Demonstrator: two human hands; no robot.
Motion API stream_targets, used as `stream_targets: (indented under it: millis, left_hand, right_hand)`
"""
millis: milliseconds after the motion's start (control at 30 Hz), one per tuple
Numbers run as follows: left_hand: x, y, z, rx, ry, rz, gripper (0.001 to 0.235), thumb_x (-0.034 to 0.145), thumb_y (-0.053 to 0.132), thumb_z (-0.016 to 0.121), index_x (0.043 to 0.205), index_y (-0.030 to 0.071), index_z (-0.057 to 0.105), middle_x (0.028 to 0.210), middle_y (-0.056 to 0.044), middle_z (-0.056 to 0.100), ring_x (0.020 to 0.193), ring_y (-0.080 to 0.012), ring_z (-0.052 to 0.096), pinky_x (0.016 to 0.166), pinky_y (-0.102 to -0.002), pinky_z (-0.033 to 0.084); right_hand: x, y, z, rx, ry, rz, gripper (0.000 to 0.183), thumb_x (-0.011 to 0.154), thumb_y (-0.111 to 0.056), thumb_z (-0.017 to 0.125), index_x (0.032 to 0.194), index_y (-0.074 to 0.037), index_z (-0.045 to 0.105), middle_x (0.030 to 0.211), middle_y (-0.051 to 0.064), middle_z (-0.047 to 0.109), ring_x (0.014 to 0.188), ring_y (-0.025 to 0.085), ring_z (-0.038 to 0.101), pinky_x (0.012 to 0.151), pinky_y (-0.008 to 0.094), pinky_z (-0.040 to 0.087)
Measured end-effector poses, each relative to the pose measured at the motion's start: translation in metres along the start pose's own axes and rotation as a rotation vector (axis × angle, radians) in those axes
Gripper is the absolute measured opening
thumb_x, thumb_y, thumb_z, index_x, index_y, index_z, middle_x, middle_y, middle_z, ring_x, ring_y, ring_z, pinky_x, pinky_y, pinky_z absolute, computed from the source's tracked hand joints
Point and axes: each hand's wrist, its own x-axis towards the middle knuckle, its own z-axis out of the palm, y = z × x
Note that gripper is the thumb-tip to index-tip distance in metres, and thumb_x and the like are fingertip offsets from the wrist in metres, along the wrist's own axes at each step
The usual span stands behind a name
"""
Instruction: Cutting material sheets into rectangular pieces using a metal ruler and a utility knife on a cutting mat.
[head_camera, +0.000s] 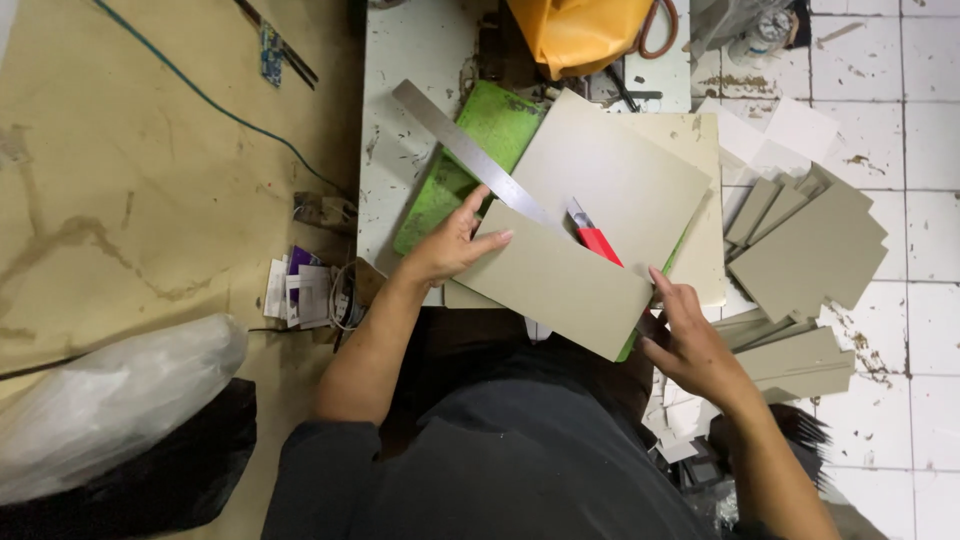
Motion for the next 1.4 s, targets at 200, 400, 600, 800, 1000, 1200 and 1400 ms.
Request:
stream_targets:
  millis: [200, 400, 600, 800, 1000, 1200, 1400]
  left_hand:
    - [0.004, -0.023, 0.004, -0.047, 0.002, -0.001, 0.066, 0.098, 0.010, 0.073, 0.154, 0.012, 0.039, 0.108, -0.012, 0.072, 0.088, -0.0205, 0.073, 0.078, -0.042, 0.066]
    - [-0.001, -0.011, -0.005, -0.112, 0.032, 0.024, 0.060, 0.098, 0.009, 0.071, 0.152, 0.013, 0.044, 0.111, -0.013, 0.071, 0.091, -0.0230, 0.074, 0.080, -0.046, 0.066]
    - [-0.033, 0.000, -0.014, -0.073, 0.064, -0.023, 0.062, 0.097, 0.009, 0.072, 0.151, 0.007, 0.040, 0.116, -0.011, 0.068, 0.094, -0.0202, 0.070, 0.084, -0.046, 0.064]
    - [-0.055, -0.005, -0.026, -0.042, 0.114, -0.076, 0.068, 0.097, 0.007, 0.072, 0.153, 0.003, 0.035, 0.109, -0.009, 0.067, 0.085, -0.0182, 0.069, 0.078, -0.043, 0.064]
    - [-0.063, -0.006, -0.021, -0.054, 0.135, -0.079, 0.065, 0.096, 0.008, 0.072, 0.151, 0.006, 0.038, 0.104, -0.009, 0.068, 0.082, -0.0196, 0.072, 0.075, -0.042, 0.065]
    - [-0.068, 0.025, 0.009, -0.105, 0.093, -0.034, 0.060, 0.097, 0.004, 0.068, 0.151, 0.010, 0.044, 0.104, -0.011, 0.073, 0.079, -0.0185, 0.071, 0.075, -0.042, 0.066]
    - [-0.080, 0.065, 0.027, 0.175, 0.106, -0.271, 0.077, 0.095, 0.028, 0.063, 0.162, 0.019, 0.026, 0.172, -0.015, 0.013, 0.160, -0.0232, 0.011, 0.124, -0.039, 0.019]
  right_hand:
    - [0.009, -0.005, -0.010, 0.125, 0.167, 0.023, 0.092, 0.079, 0.003, 0.065, 0.164, -0.017, 0.036, 0.112, 0.020, 0.059, 0.094, 0.040, 0.066, 0.084, 0.051, 0.054]
    - [0.053, 0.028, -0.006, -0.140, 0.220, -0.047, 0.081, 0.078, -0.010, 0.066, 0.154, -0.031, 0.045, 0.128, 0.009, 0.049, 0.104, 0.045, 0.067, 0.087, 0.061, 0.056]
    - [0.057, 0.018, -0.034, -0.227, 0.141, -0.136, 0.066, 0.078, -0.010, 0.062, 0.141, -0.025, 0.053, 0.121, 0.014, 0.052, 0.101, 0.052, 0.067, 0.083, 0.061, 0.056]
    - [0.067, -0.008, -0.036, -0.108, -0.014, -0.052, 0.060, 0.089, -0.019, 0.052, 0.149, -0.021, 0.051, 0.117, 0.013, 0.065, 0.101, 0.037, 0.074, 0.089, 0.050, 0.057]
    - [0.076, -0.001, -0.021, -0.407, 0.132, -0.295, 0.048, 0.101, -0.038, 0.052, 0.143, -0.014, 0.052, 0.109, 0.016, 0.072, 0.099, 0.039, 0.074, 0.083, 0.053, 0.059]
    - [0.041, 0.095, 0.020, -0.256, 0.478, -0.414, 0.039, 0.096, -0.028, 0.066, 0.133, -0.014, 0.065, 0.098, 0.011, 0.074, 0.087, 0.035, 0.075, 0.072, 0.044, 0.061]
    - [-0.085, 0.195, 0.063, -0.256, 0.686, -0.099, 0.042, 0.107, -0.025, 0.045, 0.141, -0.004, 0.058, 0.086, 0.003, 0.069, 0.063, 0.019, 0.064, 0.052, 0.032, 0.057]
